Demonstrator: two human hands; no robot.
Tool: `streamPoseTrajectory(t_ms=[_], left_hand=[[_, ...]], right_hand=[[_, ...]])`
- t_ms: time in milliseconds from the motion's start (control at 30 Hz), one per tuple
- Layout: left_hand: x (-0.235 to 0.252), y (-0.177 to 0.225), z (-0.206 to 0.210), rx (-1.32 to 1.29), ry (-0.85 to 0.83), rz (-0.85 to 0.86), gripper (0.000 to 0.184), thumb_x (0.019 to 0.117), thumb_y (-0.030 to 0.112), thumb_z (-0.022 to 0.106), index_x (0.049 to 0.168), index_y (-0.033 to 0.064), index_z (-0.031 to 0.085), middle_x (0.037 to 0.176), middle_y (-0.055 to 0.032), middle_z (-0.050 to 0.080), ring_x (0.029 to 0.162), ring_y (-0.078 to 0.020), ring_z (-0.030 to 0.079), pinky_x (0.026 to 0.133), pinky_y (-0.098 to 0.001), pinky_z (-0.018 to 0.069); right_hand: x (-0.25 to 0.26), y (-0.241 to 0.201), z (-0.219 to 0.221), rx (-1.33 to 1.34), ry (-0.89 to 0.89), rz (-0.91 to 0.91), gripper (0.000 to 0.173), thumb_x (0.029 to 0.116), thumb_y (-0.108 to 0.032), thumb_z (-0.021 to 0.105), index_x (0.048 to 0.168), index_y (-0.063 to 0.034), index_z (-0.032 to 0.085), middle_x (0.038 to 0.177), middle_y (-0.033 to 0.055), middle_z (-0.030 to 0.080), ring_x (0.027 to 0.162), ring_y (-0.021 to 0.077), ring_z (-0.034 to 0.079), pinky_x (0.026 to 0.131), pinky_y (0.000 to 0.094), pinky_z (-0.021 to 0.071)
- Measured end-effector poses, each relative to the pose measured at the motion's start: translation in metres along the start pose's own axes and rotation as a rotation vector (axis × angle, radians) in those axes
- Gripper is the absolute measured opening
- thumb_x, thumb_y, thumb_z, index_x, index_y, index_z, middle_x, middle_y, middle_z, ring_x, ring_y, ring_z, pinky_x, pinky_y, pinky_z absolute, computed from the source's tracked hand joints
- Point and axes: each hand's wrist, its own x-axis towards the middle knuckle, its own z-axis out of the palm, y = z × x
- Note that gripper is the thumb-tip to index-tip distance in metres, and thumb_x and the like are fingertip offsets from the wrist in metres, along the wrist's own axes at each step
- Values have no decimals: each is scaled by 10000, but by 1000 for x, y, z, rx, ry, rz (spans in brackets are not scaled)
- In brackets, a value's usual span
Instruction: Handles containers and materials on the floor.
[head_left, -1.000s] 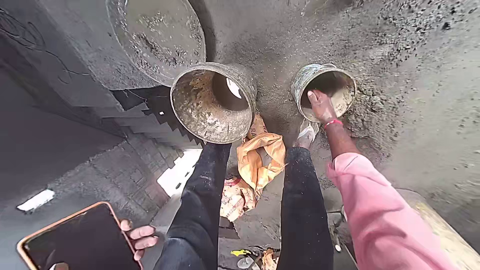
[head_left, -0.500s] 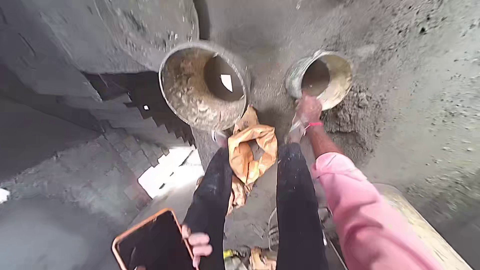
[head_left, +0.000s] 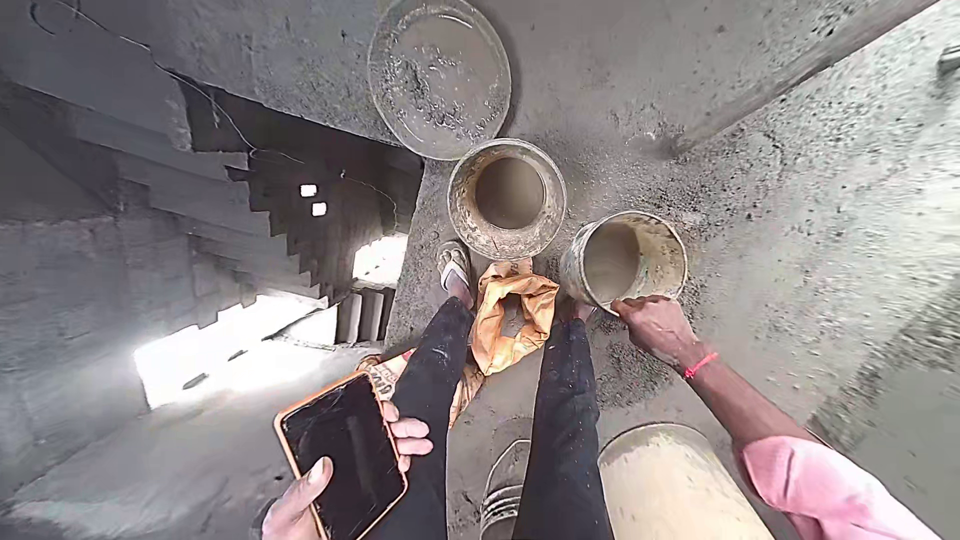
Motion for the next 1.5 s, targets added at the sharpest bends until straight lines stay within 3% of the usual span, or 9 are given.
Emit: streamPoseTrajectory(t_ms=[133, 233, 333, 433, 533, 933, 1200, 1300, 1500], left_hand=[[-5, 4, -22, -68, -77, 45, 800, 868, 567, 688, 1457, 66, 484, 1352, -303, 584, 1240, -472, 586, 1039, -552, 499], [-29, 17, -37, -56, -57, 45, 799, 895, 579, 656, 1472, 58, 470, 1366, -302, 574, 1259, -470, 573, 1062, -561, 482], [-55, 27, -48, -22, 21, 84, 712, 919, 560, 645, 1440, 87, 533, 1323, -264, 626, 1221, -421, 620, 1035, -522, 520], [-70, 24, -51, -8, 112, 150, 605, 933, 560, 634, 1377, 150, 624, 1246, -176, 704, 1158, -318, 688, 980, -447, 577], [-71, 4, -57, -112, 50, 136, 705, 919, 561, 637, 1436, 93, 537, 1322, -250, 632, 1220, -396, 626, 1029, -502, 523], [-74, -21, -65, -152, 17, 127, 724, 943, 548, 619, 1463, 60, 495, 1360, -282, 595, 1255, -432, 592, 1065, -526, 496], [-70, -5, -62, -125, 57, 147, 701, 922, 566, 641, 1427, 88, 546, 1303, -267, 638, 1193, -421, 639, 1027, -509, 529], [-69, -5, -61, -114, 52, 143, 710, 931, 563, 630, 1438, 76, 528, 1307, -280, 630, 1196, -434, 633, 1024, -515, 530], [-60, -5, -58, -88, 36, 133, 718, 921, 563, 639, 1432, 71, 531, 1302, -297, 625, 1181, -448, 638, 1018, -522, 535]], right_hand=[[33, -57, -72, -3, -202, -67, 229, 860, -140, 642, 1089, -129, 650, 693, 144, 634, 611, 394, 654, 522, 579, 497], [72, -94, -99, 33, -377, -82, 340, 861, -271, 696, 1166, -125, 668, 728, 163, 655, 675, 411, 666, 584, 596, 506], [102, -108, -93, 77, -479, -70, 422, 923, -443, 661, 1219, -144, 682, 877, 177, 712, 837, 417, 699, 707, 629, 533], [123, -115, -78, 152, -451, -89, 389, 922, -459, 677, 1124, -130, 723, 890, 174, 717, 870, 413, 700, 743, 654, 537], [134, -124, -72, 174, -453, -105, 321, 910, -461, 701, 1037, -168, 742, 856, 106, 722, 854, 336, 707, 731, 595, 549], [135, -152, -92, 285, -618, -84, 404, 929, -469, 690, 1192, -163, 708, 1052, 121, 734, 1037, 336, 687, 889, 626, 517], [125, -162, -102, 242, -588, -92, 400, 940, -466, 660, 1171, -141, 702, 991, 145, 725, 983, 371, 689, 843, 635, 523], [105, -170, -97, 162, -559, -86, 396, 913, -463, 663, 1156, -152, 699, 901, 174, 715, 879, 417, 698, 742, 657, 529], [43, -170, -57, -9, -326, -79, 130, 919, -244, 656, 928, -122, 699, 810, 143, 698, 726, 385, 695, 581, 591, 524]])
